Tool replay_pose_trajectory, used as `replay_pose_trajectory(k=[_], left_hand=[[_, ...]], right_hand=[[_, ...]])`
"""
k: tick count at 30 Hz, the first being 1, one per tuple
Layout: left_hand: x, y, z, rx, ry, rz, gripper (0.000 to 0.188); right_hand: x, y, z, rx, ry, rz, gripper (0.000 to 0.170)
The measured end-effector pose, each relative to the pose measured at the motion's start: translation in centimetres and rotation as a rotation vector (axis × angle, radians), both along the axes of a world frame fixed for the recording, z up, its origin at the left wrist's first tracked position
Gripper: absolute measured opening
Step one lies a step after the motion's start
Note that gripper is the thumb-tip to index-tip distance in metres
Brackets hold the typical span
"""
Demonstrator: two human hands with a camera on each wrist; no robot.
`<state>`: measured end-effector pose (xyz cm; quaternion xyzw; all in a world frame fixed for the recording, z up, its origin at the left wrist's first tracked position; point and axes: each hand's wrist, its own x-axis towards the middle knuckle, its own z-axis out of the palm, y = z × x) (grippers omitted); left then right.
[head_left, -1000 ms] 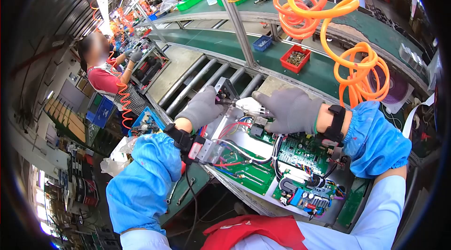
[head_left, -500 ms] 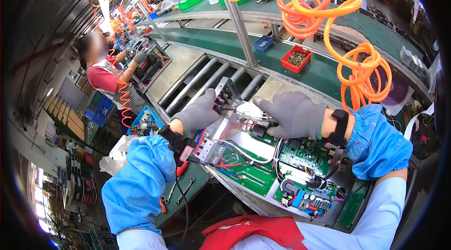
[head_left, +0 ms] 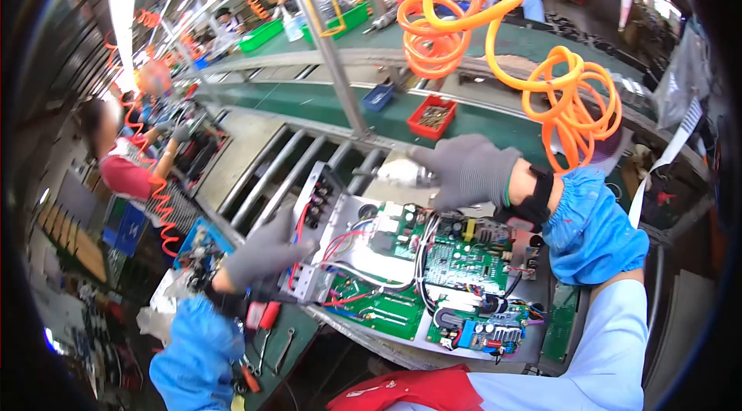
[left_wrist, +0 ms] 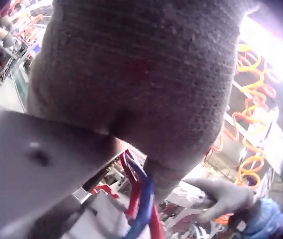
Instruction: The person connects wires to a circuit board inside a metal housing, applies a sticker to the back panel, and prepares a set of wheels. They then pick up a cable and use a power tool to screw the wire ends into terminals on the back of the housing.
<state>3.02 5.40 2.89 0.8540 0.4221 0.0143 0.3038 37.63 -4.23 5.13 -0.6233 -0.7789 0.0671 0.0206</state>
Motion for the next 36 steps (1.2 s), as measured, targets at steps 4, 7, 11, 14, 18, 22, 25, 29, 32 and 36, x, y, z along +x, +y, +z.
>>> replay_pose_trajectory(k=[4,7,11,14,18,22,25,29,32,36], left_hand=[[-2.5,-3.0,-1.5,0.127,-0.231,-0.012,0.097],[-3.7,-4.3,-3.2,0.039,-0.417,0.103,0.087],[-4.0,-5.2,-3.8,0.041,-0.545,0.175,0.077],[-6.1,-5.5,-7.4,0.061,-0.701,0.233,0.073],[-9.1,-9.7,-10.8,0.122,-0.543,0.448,0.072],[-14.3,-11.5,-18.2,-0.113,-0.297,0.836,0.053],[-19.7,-11.1,-25.7,0.224,-0.063,1.012,0.058],[-25.5,-6.5,-30.6,0.358,0.351,0.906,0.057],[-26.3,-3.7,-31.5,0.242,0.466,0.760,0.048],[-24.9,-0.9,-31.3,0.042,0.713,0.670,0.040]], right_hand=[[5.7,1.0,-0.6,0.185,-0.205,-0.349,0.047],[10.6,1.5,-0.6,0.253,-0.164,-0.610,0.050],[18.4,4.4,-0.8,0.245,-0.223,-0.803,0.045],[23.3,7.3,-2.1,0.243,-0.287,-0.747,0.043],[27.4,15.0,-3.8,0.220,-0.364,-0.631,0.040],[27.9,19.8,-4.7,0.202,-0.408,-0.583,0.038],[26.8,19.4,-5.3,0.195,-0.423,-0.562,0.036],[21.2,17.6,-5.2,0.211,-0.408,-0.450,0.034],[13.9,14.9,-5.8,0.175,-0.371,-0.274,0.033],[10.2,8.6,-6.8,-0.136,-0.266,0.017,0.041]])
